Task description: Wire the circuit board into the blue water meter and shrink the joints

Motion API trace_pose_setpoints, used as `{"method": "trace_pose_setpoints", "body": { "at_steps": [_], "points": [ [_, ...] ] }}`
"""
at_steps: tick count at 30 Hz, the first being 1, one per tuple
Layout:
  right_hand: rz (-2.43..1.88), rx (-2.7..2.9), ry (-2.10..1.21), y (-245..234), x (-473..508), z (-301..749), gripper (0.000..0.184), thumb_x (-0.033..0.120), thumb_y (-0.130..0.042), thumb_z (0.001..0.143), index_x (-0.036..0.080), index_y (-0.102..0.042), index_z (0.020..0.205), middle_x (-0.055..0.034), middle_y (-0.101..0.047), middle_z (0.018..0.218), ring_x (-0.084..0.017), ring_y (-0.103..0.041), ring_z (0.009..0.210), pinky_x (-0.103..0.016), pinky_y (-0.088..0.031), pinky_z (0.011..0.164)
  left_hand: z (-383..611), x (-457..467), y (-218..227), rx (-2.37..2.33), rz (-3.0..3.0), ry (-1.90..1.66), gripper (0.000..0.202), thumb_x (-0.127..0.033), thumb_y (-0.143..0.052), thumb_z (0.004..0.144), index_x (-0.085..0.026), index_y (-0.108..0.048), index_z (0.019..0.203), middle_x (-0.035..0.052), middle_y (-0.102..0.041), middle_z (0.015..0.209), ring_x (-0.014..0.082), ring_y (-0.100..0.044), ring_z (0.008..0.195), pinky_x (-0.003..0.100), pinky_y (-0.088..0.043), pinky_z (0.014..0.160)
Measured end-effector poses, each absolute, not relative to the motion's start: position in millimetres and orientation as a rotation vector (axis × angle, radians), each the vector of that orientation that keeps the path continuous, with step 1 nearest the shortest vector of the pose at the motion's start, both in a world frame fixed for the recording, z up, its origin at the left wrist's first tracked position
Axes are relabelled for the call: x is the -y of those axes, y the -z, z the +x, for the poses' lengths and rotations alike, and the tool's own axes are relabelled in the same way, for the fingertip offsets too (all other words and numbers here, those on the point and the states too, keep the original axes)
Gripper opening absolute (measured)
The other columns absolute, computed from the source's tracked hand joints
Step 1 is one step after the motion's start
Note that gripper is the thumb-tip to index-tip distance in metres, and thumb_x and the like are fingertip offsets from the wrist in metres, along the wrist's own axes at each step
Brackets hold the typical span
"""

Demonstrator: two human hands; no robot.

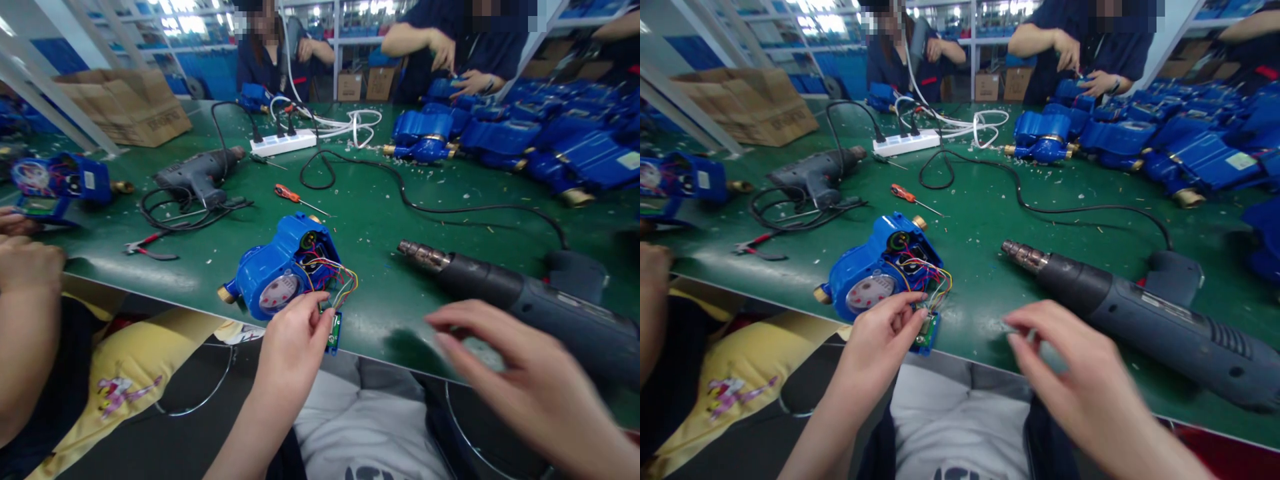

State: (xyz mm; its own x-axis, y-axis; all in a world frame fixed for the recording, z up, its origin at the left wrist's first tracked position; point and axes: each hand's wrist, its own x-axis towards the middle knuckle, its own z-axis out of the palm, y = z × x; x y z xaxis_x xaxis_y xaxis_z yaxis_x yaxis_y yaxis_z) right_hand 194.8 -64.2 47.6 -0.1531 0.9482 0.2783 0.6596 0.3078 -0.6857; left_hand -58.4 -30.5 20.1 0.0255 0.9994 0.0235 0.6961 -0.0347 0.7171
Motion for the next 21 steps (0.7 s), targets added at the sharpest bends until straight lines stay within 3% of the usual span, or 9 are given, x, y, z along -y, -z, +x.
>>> {"method": "trace_pose_setpoints", "body": {
  "at_steps": [2,8,21],
  "points": [
    [-1.434,1.851,-0.847,-33.6,50.3,141.7,0.014,0.021,-0.054,0.087,0.020,-0.068,0.086,-0.0047,-0.066,0.084,-0.015,-0.061,0.072,-0.024,-0.049,0.062,-56.1,30.1,-22.3,-1.736,1.803,-0.722,0.021,-0.024,-0.055,0.085,-0.018,-0.068,0.101,0.0012,-0.062,0.070,0.0170,-0.057,0.063,0.027,-0.040,0.057],
    [-1.548,1.417,-1.451,-16.0,10.0,88.3,0.009,0.012,-0.055,0.080,0.012,-0.063,0.084,0.0036,-0.054,0.055,-0.008,-0.049,0.044,-0.017,-0.041,0.041,-52.9,27.5,-23.5,-1.728,1.830,-0.627,0.017,-0.017,-0.053,0.084,-0.019,-0.066,0.094,0.0014,-0.062,0.073,0.0159,-0.055,0.061,0.026,-0.039,0.059],
    [-1.491,1.392,-1.366,-10.6,11.2,92.1,0.011,0.018,-0.059,0.078,0.015,-0.059,0.068,0.0053,-0.050,0.051,-0.007,-0.043,0.040,-0.017,-0.034,0.038,-53.2,17.0,-22.8,-1.652,1.758,-0.516,0.011,-0.017,-0.055,0.083,-0.018,-0.065,0.079,-0.0030,-0.050,0.063,0.0134,-0.044,0.056,0.026,-0.030,0.055]
  ]
}}
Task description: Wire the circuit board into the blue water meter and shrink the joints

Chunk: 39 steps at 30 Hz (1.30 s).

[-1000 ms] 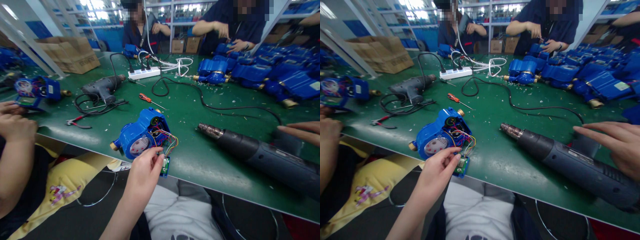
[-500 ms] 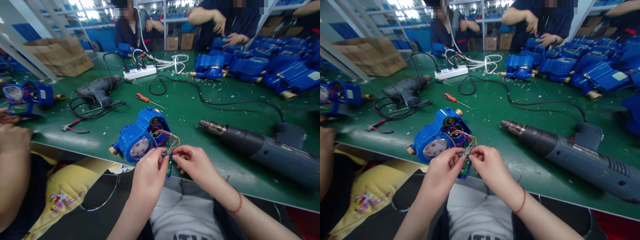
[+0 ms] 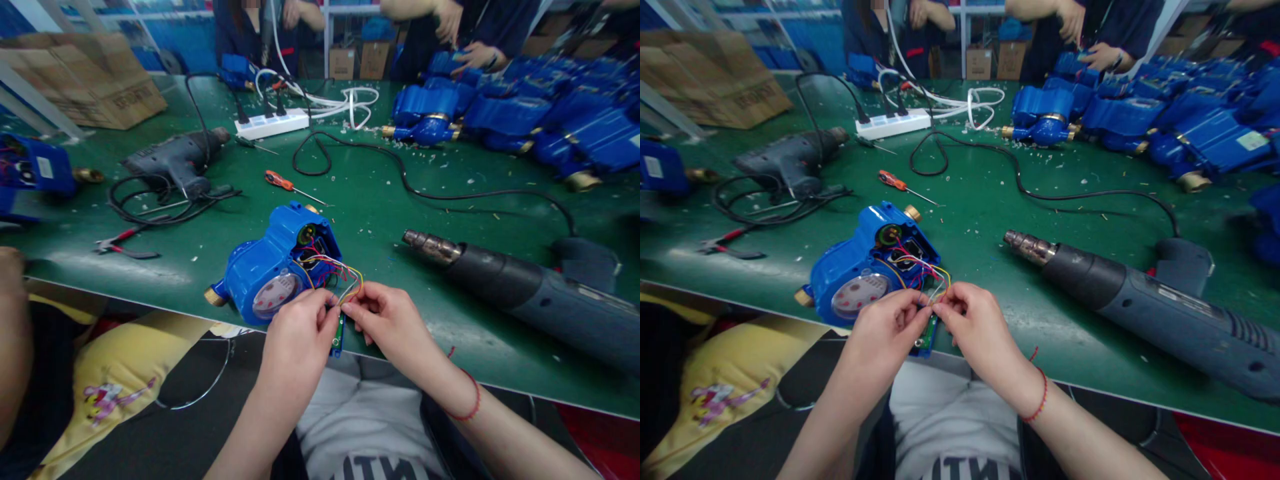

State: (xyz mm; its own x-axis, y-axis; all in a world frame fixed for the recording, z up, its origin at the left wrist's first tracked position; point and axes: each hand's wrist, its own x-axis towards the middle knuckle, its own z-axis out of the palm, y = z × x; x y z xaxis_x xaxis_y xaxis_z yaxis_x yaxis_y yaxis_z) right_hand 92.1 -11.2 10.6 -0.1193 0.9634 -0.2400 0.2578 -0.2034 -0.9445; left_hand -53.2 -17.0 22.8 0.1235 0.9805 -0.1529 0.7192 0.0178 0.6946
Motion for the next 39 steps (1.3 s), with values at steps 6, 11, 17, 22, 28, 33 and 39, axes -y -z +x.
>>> {"method": "trace_pose_setpoints", "body": {
  "at_steps": [6,11,17,22,28,33,39],
  "points": [
    [-1.482,1.580,-1.002,-7.1,11.8,97.7,0.014,0.007,-0.064,0.073,0.015,-0.065,0.062,0.0011,-0.064,0.061,-0.010,-0.054,0.056,-0.020,-0.040,0.054,-52.9,18.7,-22.5,-1.617,1.741,-0.524,0.012,-0.021,-0.052,0.086,-0.019,-0.061,0.078,-0.0033,-0.050,0.063,0.0135,-0.044,0.057,0.026,-0.029,0.055],
    [-1.476,1.636,-0.825,-6.6,15.4,100.6,0.014,0.008,-0.066,0.073,0.015,-0.065,0.061,0.0013,-0.063,0.060,-0.010,-0.056,0.056,-0.021,-0.039,0.056,-52.4,19.2,-21.0,-1.616,1.711,-0.541,0.011,-0.024,-0.053,0.086,-0.019,-0.062,0.083,-0.0038,-0.050,0.062,0.0136,-0.045,0.056,0.027,-0.029,0.055],
    [-1.505,1.516,-0.733,-10.9,13.0,116.5,0.013,0.011,-0.063,0.075,0.016,-0.067,0.064,0.0020,-0.061,0.056,-0.010,-0.054,0.051,-0.021,-0.039,0.052,-54.7,19.7,-23.2,-1.665,1.732,-0.491,0.013,-0.025,-0.053,0.085,-0.019,-0.062,0.077,-0.0038,-0.050,0.060,0.0130,-0.044,0.055,0.027,-0.028,0.055],
    [-1.462,1.567,-0.945,-12.8,12.2,113.1,0.016,0.011,-0.059,0.079,0.015,-0.070,0.067,0.0016,-0.062,0.057,-0.009,-0.054,0.051,-0.020,-0.039,0.051,-55.7,18.3,-22.0,-1.655,1.742,-0.512,0.013,-0.025,-0.054,0.085,-0.019,-0.062,0.077,-0.0040,-0.049,0.060,0.0128,-0.044,0.055,0.026,-0.027,0.054],
    [-1.478,1.541,-1.174,-16.0,8.6,99.5,0.010,0.009,-0.063,0.076,0.014,-0.068,0.068,0.0019,-0.062,0.060,-0.008,-0.051,0.055,-0.019,-0.037,0.052,-55.1,18.6,-22.0,-1.617,1.774,-0.563,0.012,-0.022,-0.055,0.084,-0.019,-0.064,0.077,-0.0047,-0.046,0.058,0.0122,-0.043,0.053,0.025,-0.028,0.052],
    [-1.362,1.409,-1.358,-12.3,11.1,97.4,0.010,0.022,-0.064,0.075,0.014,-0.063,0.069,0.0005,-0.059,0.064,-0.011,-0.050,0.059,-0.022,-0.040,0.054,-52.1,24.4,-19.9,-1.582,1.765,-0.795,0.010,-0.016,-0.058,0.082,-0.019,-0.066,0.086,-0.0007,-0.058,0.085,0.0086,-0.045,0.055,0.023,-0.035,0.054],
    [-1.294,1.244,-1.478,-12.4,11.7,97.7,0.017,0.029,-0.070,0.069,0.014,-0.063,0.067,0.0003,-0.061,0.064,-0.010,-0.051,0.058,-0.021,-0.040,0.055,-54.4,24.3,-19.2,-1.519,1.718,-0.736,0.006,-0.019,-0.056,0.084,-0.019,-0.063,0.084,-0.0063,-0.055,0.064,0.0068,-0.036,0.044,0.022,-0.029,0.048]
  ]
}}
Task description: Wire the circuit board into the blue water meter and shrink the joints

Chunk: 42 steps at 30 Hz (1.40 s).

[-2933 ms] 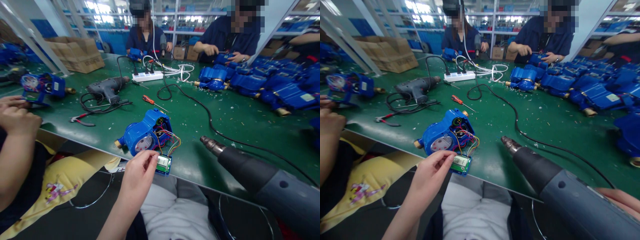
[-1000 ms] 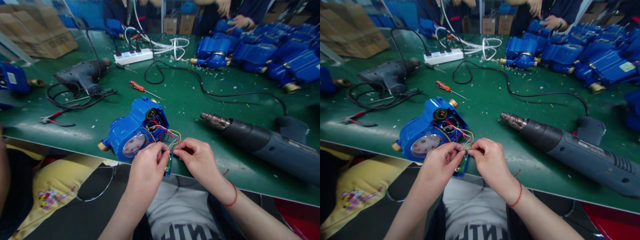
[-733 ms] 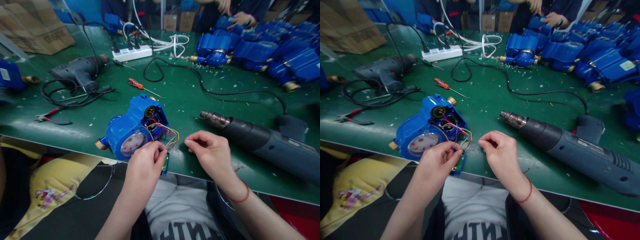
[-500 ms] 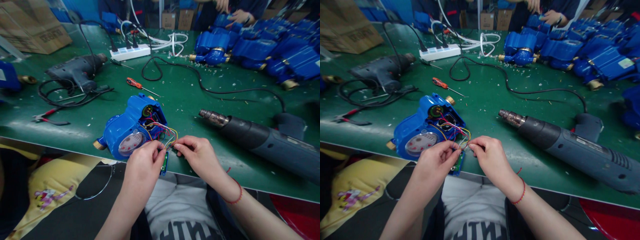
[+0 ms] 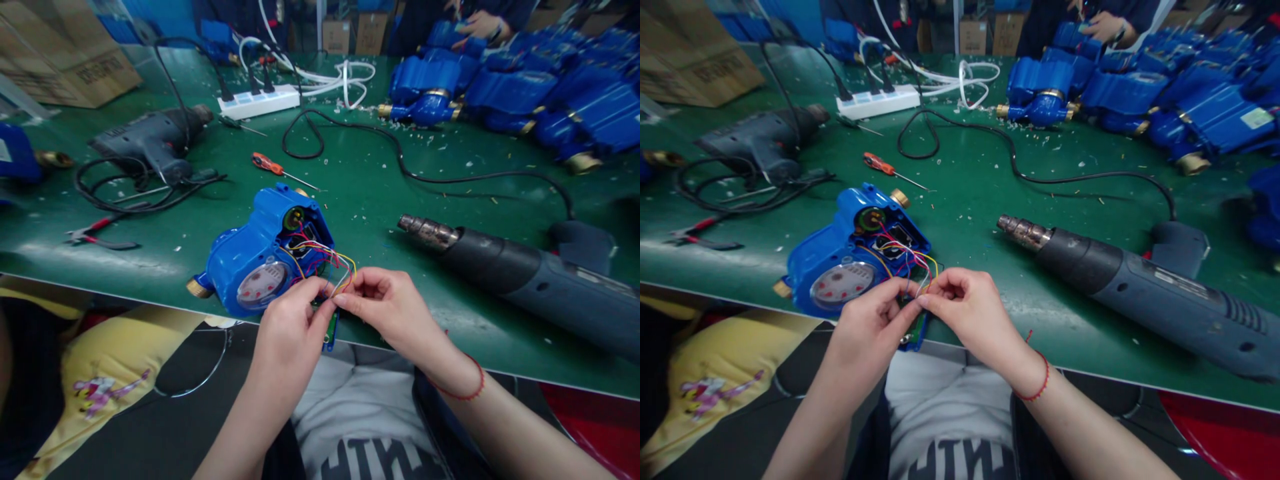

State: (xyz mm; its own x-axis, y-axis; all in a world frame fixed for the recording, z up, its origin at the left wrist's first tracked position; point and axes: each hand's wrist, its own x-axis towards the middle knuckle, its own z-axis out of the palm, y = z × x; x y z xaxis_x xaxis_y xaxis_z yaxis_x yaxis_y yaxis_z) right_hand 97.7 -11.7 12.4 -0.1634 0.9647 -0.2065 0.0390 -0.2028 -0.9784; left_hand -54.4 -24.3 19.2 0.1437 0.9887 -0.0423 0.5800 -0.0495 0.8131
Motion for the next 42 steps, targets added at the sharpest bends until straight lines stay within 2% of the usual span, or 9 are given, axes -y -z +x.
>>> {"method": "trace_pose_setpoints", "body": {
  "at_steps": [3,6,9,16,18,22,29,35,42],
  "points": [
    [-1.316,1.273,-1.402,-14.3,11.0,99.0,0.015,0.028,-0.070,0.069,0.014,-0.064,0.067,0.0012,-0.060,0.061,-0.009,-0.049,0.054,-0.021,-0.038,0.051,-56.4,22.5,-22.1,-1.510,1.709,-0.703,0.007,-0.022,-0.056,0.084,-0.019,-0.061,0.082,-0.0069,-0.052,0.060,0.0074,-0.037,0.044,0.023,-0.028,0.047],
    [-1.314,1.453,-1.131,-12.8,11.5,99.5,0.009,0.016,-0.065,0.072,0.016,-0.064,0.063,0.0018,-0.060,0.061,-0.010,-0.051,0.058,-0.020,-0.039,0.055,-57.5,21.8,-24.0,-1.483,1.709,-0.671,0.010,-0.026,-0.054,0.086,-0.020,-0.059,0.081,-0.0067,-0.050,0.059,0.0088,-0.041,0.046,0.023,-0.028,0.048],
    [-1.259,1.633,-0.874,-10.3,12.4,99.8,0.016,0.007,-0.060,0.075,0.016,-0.062,0.062,0.0020,-0.060,0.063,-0.009,-0.054,0.061,-0.020,-0.040,0.059,-57.8,21.0,-24.1,-1.468,1.722,-0.645,0.011,-0.027,-0.052,0.086,-0.020,-0.059,0.081,-0.0057,-0.050,0.061,0.0098,-0.042,0.049,0.023,-0.029,0.049],
    [-1.378,1.601,-0.552,-19.0,9.9,116.9,0.017,0.007,-0.056,0.080,0.017,-0.061,0.067,0.0012,-0.058,0.065,-0.011,-0.052,0.060,-0.023,-0.039,0.057,-58.0,20.3,-23.5,-1.495,1.735,-0.615,0.011,-0.026,-0.052,0.085,-0.020,-0.059,0.079,-0.0059,-0.047,0.058,0.0105,-0.041,0.048,0.023,-0.028,0.048],
    [-1.375,1.638,-0.569,-20.5,11.5,119.9,0.016,0.008,-0.056,0.081,0.017,-0.061,0.068,0.0012,-0.057,0.064,-0.011,-0.051,0.058,-0.022,-0.039,0.056,-58.3,20.8,-23.4,-1.504,1.712,-0.620,0.010,-0.026,-0.053,0.085,-0.020,-0.059,0.079,-0.0067,-0.045,0.055,0.0103,-0.041,0.047,0.023,-0.027,0.048],
    [-1.279,1.750,-0.847,-15.3,17.3,114.6,0.017,0.007,-0.055,0.085,0.016,-0.067,0.077,-0.0001,-0.064,0.074,-0.011,-0.057,0.067,-0.021,-0.042,0.061,-57.1,20.5,-24.2,-1.495,1.662,-0.630,0.007,-0.025,-0.057,0.081,-0.020,-0.061,0.082,-0.0083,-0.042,0.052,0.0097,-0.038,0.043,0.023,-0.026,0.046],
    [-1.270,1.669,-1.035,-11.7,16.8,107.5,0.010,0.012,-0.061,0.083,0.016,-0.065,0.075,0.0011,-0.063,0.072,-0.010,-0.056,0.067,-0.020,-0.042,0.061,-53.2,20.9,-28.0,-1.512,1.683,-0.669,0.011,-0.026,-0.060,0.081,-0.017,-0.066,0.081,-0.0057,-0.051,0.061,0.0079,-0.038,0.046,0.023,-0.028,0.048],
    [-1.218,1.707,-0.930,-13.4,20.3,106.7,0.008,0.010,-0.061,0.084,0.016,-0.064,0.078,0.0011,-0.063,0.074,-0.009,-0.057,0.067,-0.019,-0.043,0.062,-56.3,21.6,-24.7,-1.497,1.702,-0.660,0.015,-0.027,-0.055,0.085,-0.017,-0.066,0.084,-0.0054,-0.049,0.058,0.0094,-0.040,0.047,0.024,-0.028,0.048],
    [-1.191,1.792,-0.764,-8.8,23.6,105.7,0.008,0.010,-0.061,0.085,0.016,-0.062,0.081,-0.0001,-0.064,0.077,-0.011,-0.059,0.071,-0.020,-0.045,0.066,-54.8,22.1,-24.7,-1.524,1.666,-0.672,0.012,-0.025,-0.056,0.082,-0.017,-0.065,0.080,-0.0067,-0.042,0.052,0.0095,-0.038,0.044,0.023,-0.027,0.046]
  ]
}}
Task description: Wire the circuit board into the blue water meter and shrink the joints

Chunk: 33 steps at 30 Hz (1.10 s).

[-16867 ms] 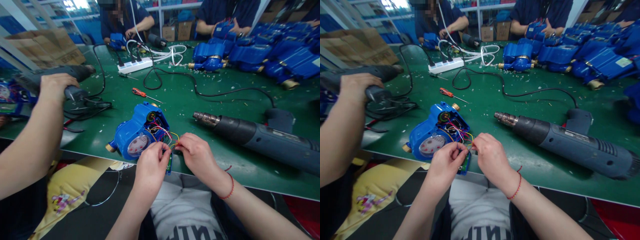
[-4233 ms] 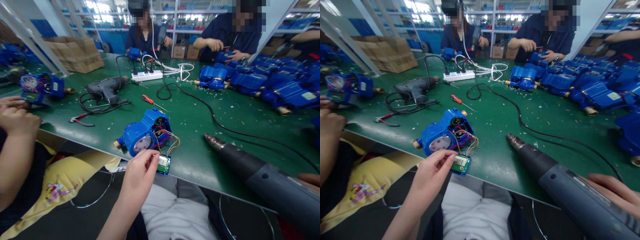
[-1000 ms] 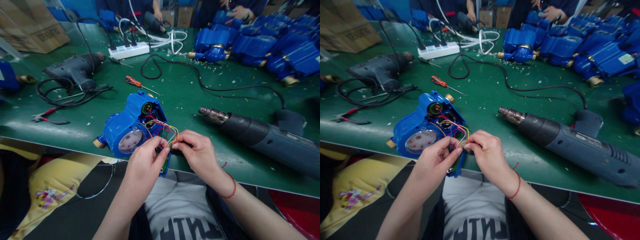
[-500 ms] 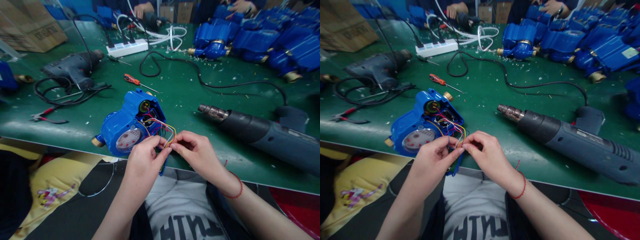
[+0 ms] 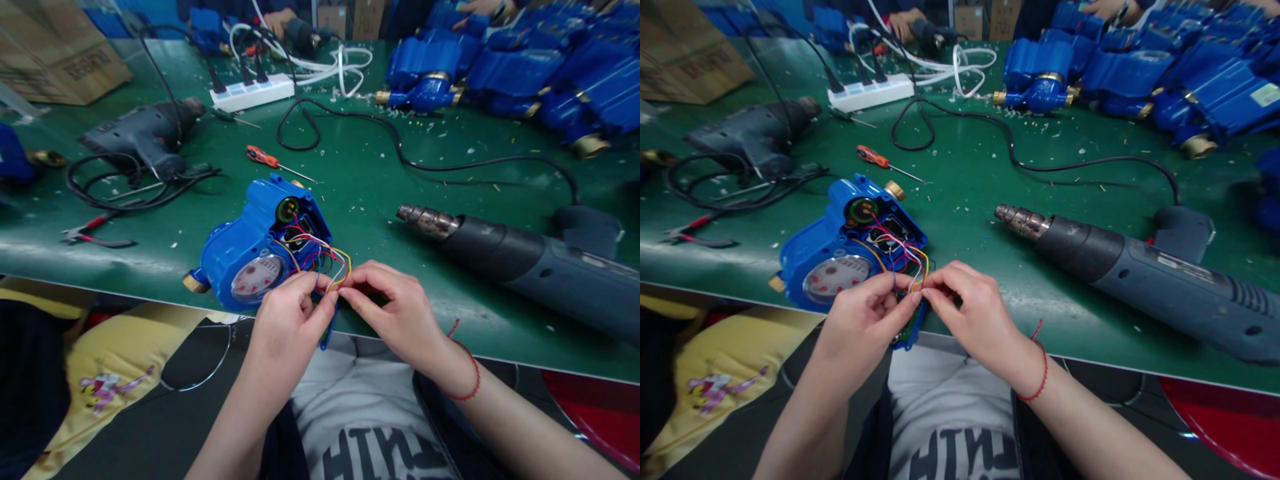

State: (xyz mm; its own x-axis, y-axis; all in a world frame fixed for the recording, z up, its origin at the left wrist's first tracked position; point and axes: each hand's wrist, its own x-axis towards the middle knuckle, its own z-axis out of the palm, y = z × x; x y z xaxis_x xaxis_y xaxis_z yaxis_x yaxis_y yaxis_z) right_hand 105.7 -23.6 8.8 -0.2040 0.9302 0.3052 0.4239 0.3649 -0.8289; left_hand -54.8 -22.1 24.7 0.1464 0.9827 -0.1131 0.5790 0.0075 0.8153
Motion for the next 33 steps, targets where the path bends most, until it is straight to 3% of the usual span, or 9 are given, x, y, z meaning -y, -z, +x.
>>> {"method": "trace_pose_setpoints", "body": {
  "at_steps": [12,26,33],
  "points": [
    [-1.169,1.903,-0.598,-6.3,21.4,101.1,0.012,0.009,-0.051,0.085,0.017,-0.054,0.076,0.0008,-0.052,0.070,-0.010,-0.048,0.062,-0.021,-0.038,0.058,-55.7,23.5,-23.9,-1.488,1.669,-0.692,0.012,-0.025,-0.055,0.084,-0.018,-0.063,0.079,-0.0058,-0.047,0.057,0.0092,-0.038,0.047,0.024,-0.028,0.047],
    [-1.215,1.825,-0.456,-11.8,18.1,105.2,0.015,0.003,-0.049,0.081,0.016,-0.053,0.074,0.0005,-0.051,0.071,-0.010,-0.049,0.066,-0.022,-0.038,0.061,-56.8,21.3,-22.4,-1.472,1.667,-0.689,0.012,-0.027,-0.056,0.084,-0.019,-0.063,0.080,-0.0067,-0.044,0.055,0.0090,-0.037,0.046,0.024,-0.026,0.047],
    [-1.324,1.843,-0.634,-9.9,23.7,111.6,0.017,0.007,-0.049,0.080,0.017,-0.048,0.067,0.0022,-0.046,0.064,-0.011,-0.043,0.061,-0.024,-0.033,0.057,-56.4,19.5,-22.9,-1.483,1.685,-0.670,0.011,-0.025,-0.056,0.084,-0.018,-0.063,0.080,-0.0074,-0.043,0.053,0.0087,-0.038,0.045,0.024,-0.027,0.047]
  ]
}}
